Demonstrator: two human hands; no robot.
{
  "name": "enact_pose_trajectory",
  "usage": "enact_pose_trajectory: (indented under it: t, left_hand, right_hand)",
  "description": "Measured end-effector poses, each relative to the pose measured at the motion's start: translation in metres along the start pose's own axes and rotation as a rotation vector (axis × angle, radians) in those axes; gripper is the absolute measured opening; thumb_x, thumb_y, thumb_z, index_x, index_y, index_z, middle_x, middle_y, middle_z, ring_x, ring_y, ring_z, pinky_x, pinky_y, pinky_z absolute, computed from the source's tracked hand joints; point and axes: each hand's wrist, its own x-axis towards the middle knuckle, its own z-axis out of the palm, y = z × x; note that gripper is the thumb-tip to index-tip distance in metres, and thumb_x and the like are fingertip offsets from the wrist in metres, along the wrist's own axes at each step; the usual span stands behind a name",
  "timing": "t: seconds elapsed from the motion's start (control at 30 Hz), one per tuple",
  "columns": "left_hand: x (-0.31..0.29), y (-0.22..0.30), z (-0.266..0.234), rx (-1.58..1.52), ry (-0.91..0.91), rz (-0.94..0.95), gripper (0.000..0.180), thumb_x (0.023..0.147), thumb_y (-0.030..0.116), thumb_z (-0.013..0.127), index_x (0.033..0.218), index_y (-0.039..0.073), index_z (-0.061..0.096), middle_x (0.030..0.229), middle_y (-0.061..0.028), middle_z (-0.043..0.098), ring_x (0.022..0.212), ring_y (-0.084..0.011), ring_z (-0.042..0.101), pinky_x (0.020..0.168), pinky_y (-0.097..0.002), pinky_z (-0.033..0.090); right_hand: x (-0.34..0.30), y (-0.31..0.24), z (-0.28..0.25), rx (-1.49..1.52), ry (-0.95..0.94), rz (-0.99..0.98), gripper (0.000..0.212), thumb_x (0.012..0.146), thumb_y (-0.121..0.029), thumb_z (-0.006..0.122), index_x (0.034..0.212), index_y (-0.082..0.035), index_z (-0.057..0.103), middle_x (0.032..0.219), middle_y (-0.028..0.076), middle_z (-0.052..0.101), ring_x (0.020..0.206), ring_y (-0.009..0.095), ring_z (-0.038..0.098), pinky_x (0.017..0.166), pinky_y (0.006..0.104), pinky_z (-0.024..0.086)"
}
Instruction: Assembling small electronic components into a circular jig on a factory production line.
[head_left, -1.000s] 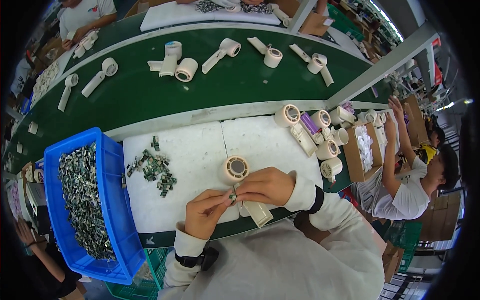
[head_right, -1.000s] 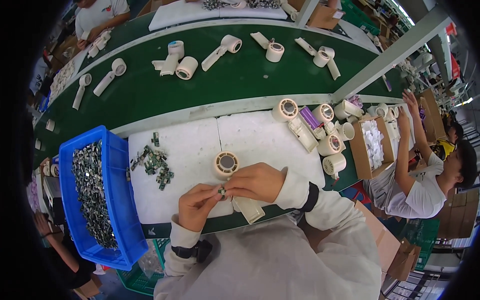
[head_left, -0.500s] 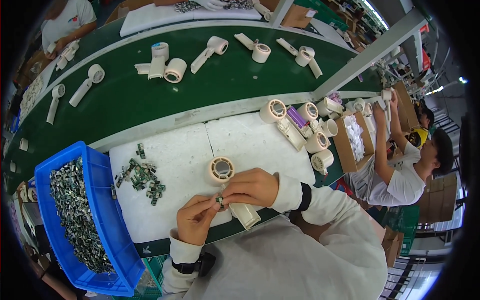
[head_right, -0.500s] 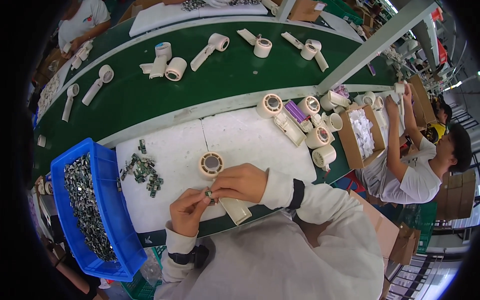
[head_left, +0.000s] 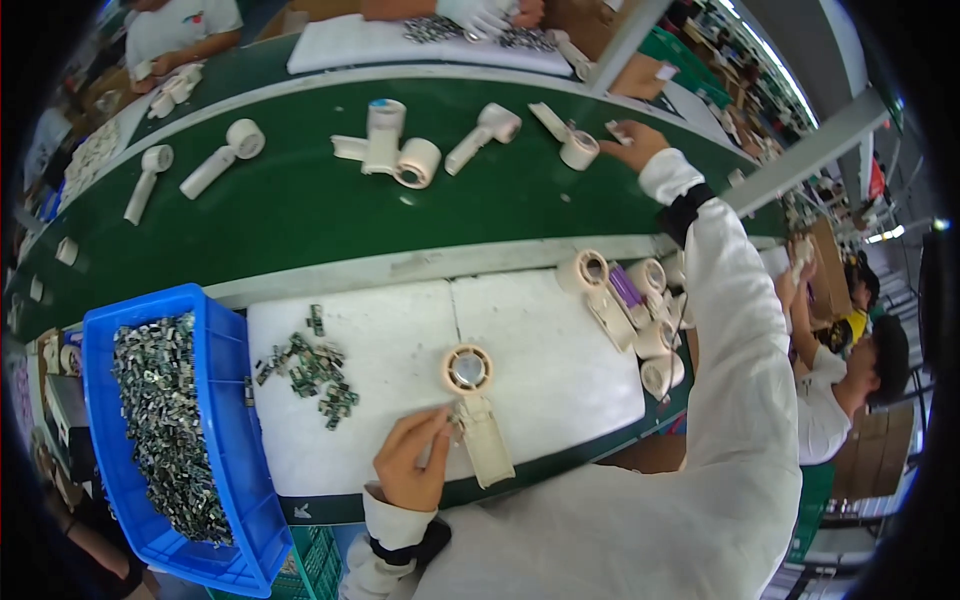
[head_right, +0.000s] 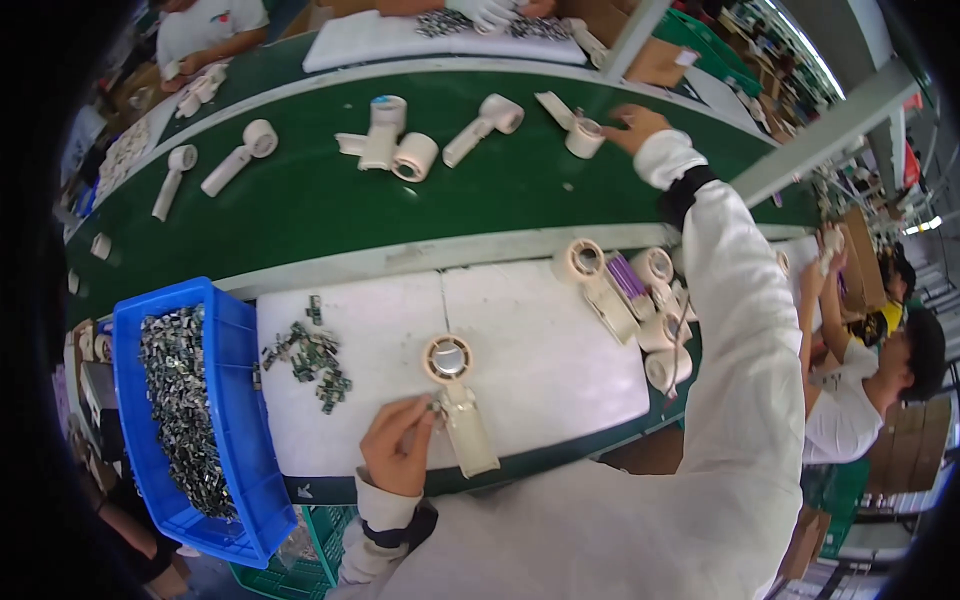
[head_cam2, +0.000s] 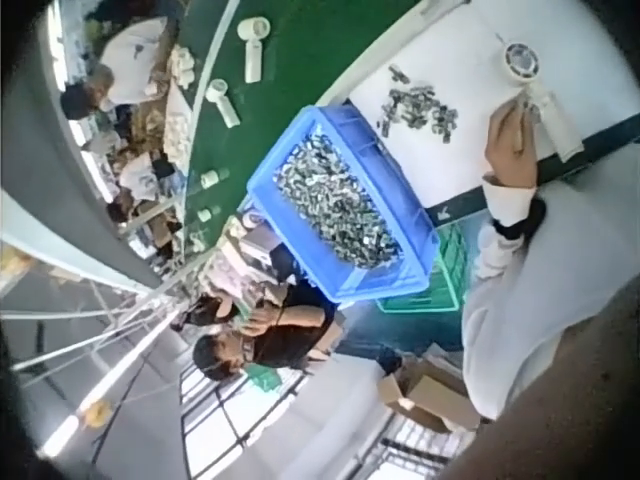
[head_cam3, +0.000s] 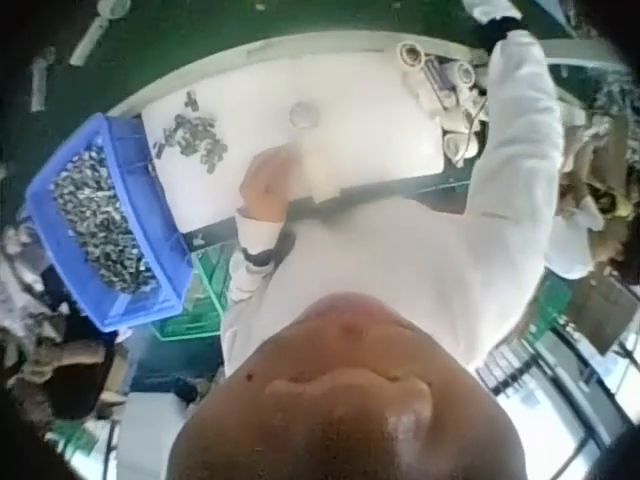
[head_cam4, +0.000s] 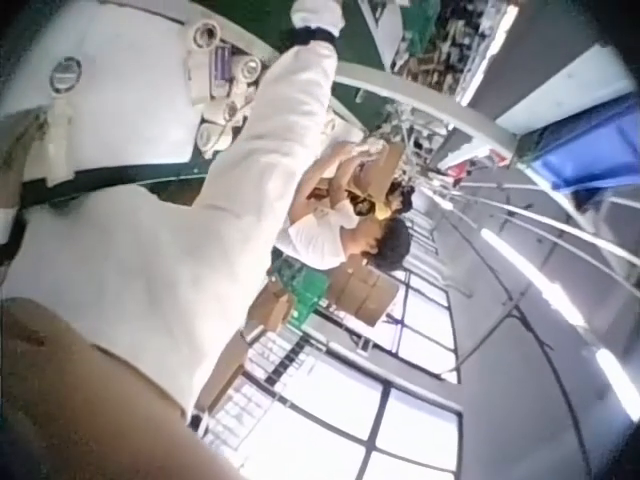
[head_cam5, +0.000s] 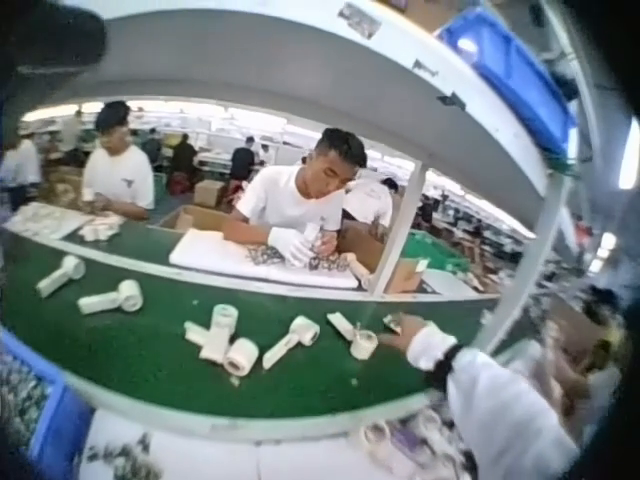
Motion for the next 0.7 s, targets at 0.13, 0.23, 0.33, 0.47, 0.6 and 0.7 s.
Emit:
enact_pose_trajectory:
  t: [0.13, 0.23, 0.33, 0.47, 0.6, 0.7]
  left_hand:
    - [0.001, 0.005, 0.0, 0.003, -0.062, 0.033, 0.027, 0.09, -0.004, 0.072, 0.117, 0.0, 0.074, 0.107, -0.0148, 0.072, 0.094, -0.0257, 0.072, 0.082, -0.031, 0.056]
    - [0.003, 0.015, -0.003, 0.004, -0.088, -0.071, 0.024, 0.089, -0.003, 0.073, 0.112, -0.001, 0.075, 0.106, -0.0141, 0.073, 0.092, -0.0238, 0.072, 0.082, -0.0299, 0.056]
    - [0.004, 0.017, -0.001, -0.002, -0.07, -0.103, 0.025, 0.088, -0.003, 0.074, 0.112, -0.001, 0.075, 0.105, -0.0139, 0.073, 0.092, -0.0235, 0.072, 0.08, -0.0297, 0.056]
    - [0.006, 0.014, -0.001, -0.013, -0.076, -0.115, 0.025, 0.088, -0.004, 0.074, 0.113, -0.001, 0.075, 0.105, -0.014, 0.073, 0.091, -0.0229, 0.072, 0.079, -0.0298, 0.057]
    - [0.005, 0.017, -0.001, 0.025, -0.065, -0.14, 0.025, 0.088, -0.005, 0.073, 0.112, -0.001, 0.075, 0.106, -0.0143, 0.073, 0.091, -0.0226, 0.072, 0.078, -0.0301, 0.057]
    - [0.005, 0.016, 0.001, 0.025, -0.058, -0.121, 0.024, 0.088, -0.005, 0.073, 0.112, -0.002, 0.075, 0.106, -0.0147, 0.073, 0.091, -0.0227, 0.072, 0.079, -0.0303, 0.057]
  right_hand:
    - [0.033, 0.142, 0.01, -0.465, -0.012, 0.51, 0.081, 0.074, -0.043, 0.084, 0.14, -0.006, 0.053, 0.131, 0.026, 0.064, 0.126, 0.041, 0.06, 0.103, 0.0494, 0.05]
    - [0.033, 0.175, 0.025, -0.149, -0.302, 0.542, 0.074, 0.076, -0.037, 0.078, 0.14, -0.009, 0.054, 0.137, 0.023, 0.06, 0.129, 0.039, 0.057, 0.105, 0.0447, 0.049]
    - [0.059, 0.223, 0.051, -0.184, -0.45, 0.426, 0.064, 0.077, -0.035, 0.08, 0.13, -0.01, 0.056, 0.127, 0.019, 0.063, 0.121, 0.035, 0.06, 0.1, 0.0421, 0.05]
    - [0.075, 0.295, 0.073, -0.213, -0.386, 0.406, 0.055, 0.075, -0.033, 0.086, 0.115, -0.01, 0.057, 0.108, 0.014, 0.07, 0.105, 0.03, 0.067, 0.092, 0.0405, 0.052]
    - [0.065, 0.264, 0.087, -0.082, -0.309, 0.56, 0.091, 0.059, -0.035, 0.094, 0.134, -0.005, 0.052, 0.125, 0.015, 0.067, 0.115, 0.032, 0.064, 0.099, 0.0429, 0.05]
    - [0.059, 0.221, 0.07, -0.036, -0.252, 0.635, 0.109, 0.051, -0.035, 0.098, 0.143, -0.003, 0.05, 0.134, 0.015, 0.065, 0.12, 0.034, 0.063, 0.103, 0.0442, 0.049]
